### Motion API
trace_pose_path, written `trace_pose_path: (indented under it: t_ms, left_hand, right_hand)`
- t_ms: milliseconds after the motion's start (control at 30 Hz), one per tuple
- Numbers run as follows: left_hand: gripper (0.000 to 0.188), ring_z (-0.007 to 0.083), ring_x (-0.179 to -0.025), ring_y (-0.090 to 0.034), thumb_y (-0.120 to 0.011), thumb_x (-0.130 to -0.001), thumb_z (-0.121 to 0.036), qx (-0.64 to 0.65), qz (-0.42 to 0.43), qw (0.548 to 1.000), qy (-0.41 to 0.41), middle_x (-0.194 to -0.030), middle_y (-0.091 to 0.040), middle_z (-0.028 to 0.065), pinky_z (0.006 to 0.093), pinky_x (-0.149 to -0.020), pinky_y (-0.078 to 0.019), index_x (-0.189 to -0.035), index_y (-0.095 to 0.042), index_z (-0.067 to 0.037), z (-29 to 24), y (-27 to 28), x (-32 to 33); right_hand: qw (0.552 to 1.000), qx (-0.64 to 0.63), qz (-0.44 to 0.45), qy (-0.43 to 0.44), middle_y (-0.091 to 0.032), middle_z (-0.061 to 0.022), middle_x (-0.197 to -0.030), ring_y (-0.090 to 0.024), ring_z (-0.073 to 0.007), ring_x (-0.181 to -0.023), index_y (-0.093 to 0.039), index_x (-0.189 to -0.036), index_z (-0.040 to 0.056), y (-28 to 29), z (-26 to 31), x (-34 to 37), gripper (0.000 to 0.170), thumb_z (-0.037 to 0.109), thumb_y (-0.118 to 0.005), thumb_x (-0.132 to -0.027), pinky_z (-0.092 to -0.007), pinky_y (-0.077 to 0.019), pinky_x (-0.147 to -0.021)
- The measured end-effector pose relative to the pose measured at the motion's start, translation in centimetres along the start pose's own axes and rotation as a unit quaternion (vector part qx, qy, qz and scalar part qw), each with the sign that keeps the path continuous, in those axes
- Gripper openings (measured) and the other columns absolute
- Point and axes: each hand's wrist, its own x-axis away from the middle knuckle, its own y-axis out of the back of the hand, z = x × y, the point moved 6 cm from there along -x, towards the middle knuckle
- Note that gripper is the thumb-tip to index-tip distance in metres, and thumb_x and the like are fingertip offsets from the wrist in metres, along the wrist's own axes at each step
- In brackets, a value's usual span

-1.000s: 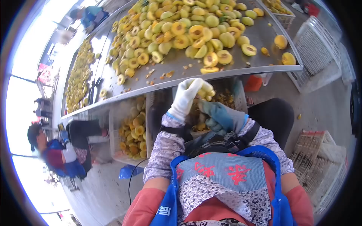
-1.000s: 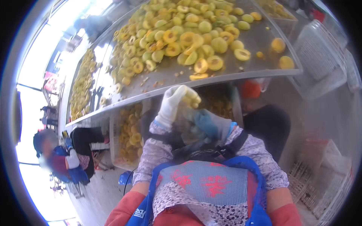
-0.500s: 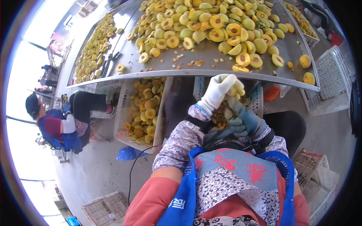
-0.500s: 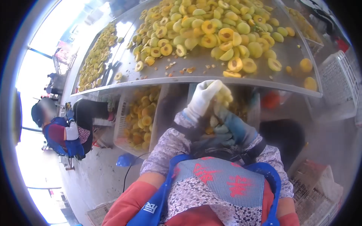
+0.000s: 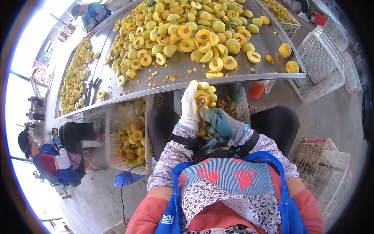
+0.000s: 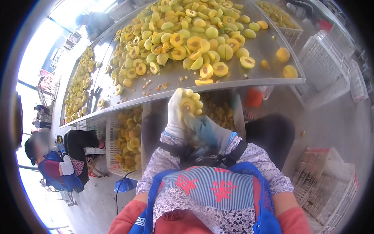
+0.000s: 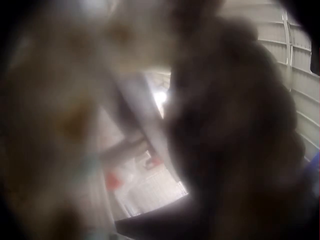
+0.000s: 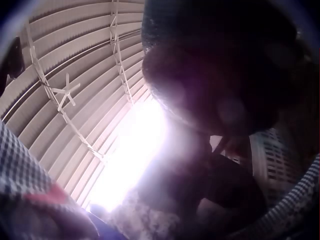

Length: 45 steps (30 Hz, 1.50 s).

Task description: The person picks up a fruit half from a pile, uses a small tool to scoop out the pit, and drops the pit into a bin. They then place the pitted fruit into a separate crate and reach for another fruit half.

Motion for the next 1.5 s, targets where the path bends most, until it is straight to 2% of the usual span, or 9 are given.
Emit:
trace_pose_path:
  t_ms: [167,433,567,667,900,1100,1200,1367,1500]
  left_hand:
    - [0.023,0.0165,-0.077,-0.062,-0.06,-0.095,-0.043,0.192,0.072,0.979,-0.023,-0.091,-0.064,-0.0035,0.0293,-0.062,-0.0529,-0.094,-0.061,-0.02,-1.3,0.4,-0.3]
    - [0.035,0.024,-0.078,-0.07,-0.055,-0.101,-0.037,-0.138,-0.229,0.928,-0.261,-0.096,-0.072,0.0125,0.0295,-0.061,-0.0565,-0.105,-0.068,-0.004,-16.2,13.6,5.0]
    - [0.038,0.0241,-0.098,-0.065,-0.067,-0.086,-0.024,-0.615,-0.423,0.592,-0.305,-0.105,-0.071,0.0142,0.0343,-0.093,-0.0482,-0.115,-0.068,0.001,-22.2,17.4,7.2]
    - [0.048,0.0254,-0.103,-0.063,-0.068,-0.086,-0.034,-0.54,-0.266,0.729,-0.326,-0.113,-0.068,0.0164,0.0363,-0.098,-0.0464,-0.121,-0.065,-0.001,-21.2,8.9,2.9]
    - [0.087,0.0354,-0.12,-0.061,-0.075,-0.076,-0.038,-0.721,-0.164,0.659,-0.137,-0.126,-0.063,0.0245,0.0424,-0.101,-0.0473,-0.147,-0.038,-0.002,-16.6,5.7,-14.3]
    - [0.043,0.0385,-0.122,-0.06,-0.06,-0.087,-0.018,-0.764,-0.19,0.611,-0.081,-0.128,-0.064,0.0217,0.0481,-0.102,-0.0481,-0.128,-0.061,-0.006,-15.6,4.0,-13.4]
    - [0.046,0.0346,-0.111,-0.065,-0.069,-0.083,-0.019,-0.653,-0.166,0.732,-0.099,-0.12,-0.067,0.0193,0.0427,-0.096,-0.0518,-0.126,-0.061,-0.002,-16.2,2.9,-9.8]
    - [0.037,0.0212,-0.101,-0.066,-0.064,-0.093,-0.013,-0.075,0.132,0.986,-0.076,-0.11,-0.066,0.0109,0.0336,-0.088,-0.0542,-0.128,-0.057,-0.002,-10.7,1.3,-3.8]
    - [0.037,0.0192,-0.099,-0.065,-0.057,-0.102,-0.022,-0.084,0.096,0.99,-0.063,-0.109,-0.066,0.009,0.0335,-0.087,-0.0534,-0.132,-0.055,-0.001,-5.6,1.0,-1.2]
  right_hand:
    - [0.962,0.18,-0.069,0.192,-0.069,-0.009,-0.076,-0.067,-0.0232,-0.069,-0.068,-0.096,-0.0009,1.6,-1.9,-1.7,0.047,0.045,-0.056,-0.1,-0.0322,-0.0503,-0.066]
    - [0.836,0.467,-0.247,0.145,-0.068,-0.0275,-0.091,-0.065,-0.0464,-0.09,-0.066,-0.104,0.0029,5.3,-1.4,-1.2,0.037,0.039,-0.061,-0.096,-0.0494,-0.0515,-0.079]
    - [0.826,0.467,-0.273,0.156,-0.068,-0.028,-0.09,-0.065,-0.0465,-0.089,-0.062,-0.108,0.0034,4.7,0.0,-2.0,0.038,0.039,-0.061,-0.095,-0.0526,-0.0511,-0.079]
    - [0.808,0.503,-0.266,0.151,-0.068,-0.0284,-0.089,-0.065,-0.0469,-0.087,-0.062,-0.108,0.0039,4.6,0.6,-2.6,0.038,0.039,-0.061,-0.095,-0.0531,-0.0512,-0.078]
    - [0.768,0.492,-0.306,0.273,-0.066,-0.0227,-0.072,-0.066,-0.0446,-0.071,-0.065,-0.097,0.0049,5.1,0.5,-2.4,0.028,0.033,-0.069,-0.092,-0.0526,-0.0513,-0.063]
    - [0.759,0.472,-0.204,0.399,-0.064,-0.0225,-0.07,-0.064,-0.0365,-0.059,-0.061,-0.101,-0.0009,3.2,1.8,-2.9,0.019,0.016,-0.067,-0.096,-0.0424,-0.046,-0.053]
    - [0.809,0.445,-0.212,0.321,-0.064,-0.0212,-0.073,-0.064,-0.035,-0.061,-0.06,-0.107,-0.001,4.6,0.7,-4.3,0.02,0.016,-0.063,-0.097,-0.0421,-0.0474,-0.056]
    - [0.604,0.552,-0.297,0.492,-0.065,-0.0119,-0.078,-0.062,-0.0278,-0.066,-0.063,-0.109,0.0027,1.5,4.8,-0.9,0.016,0.01,-0.061,-0.095,-0.0371,-0.0489,-0.061]
    - [0.8,0.347,-0.24,0.425,-0.065,-0.0114,-0.078,-0.064,-0.0183,-0.07,-0.061,-0.111,0.0027,2.5,3.6,-3.2,0.018,0.016,-0.058,-0.1,-0.0329,-0.0485,-0.062]
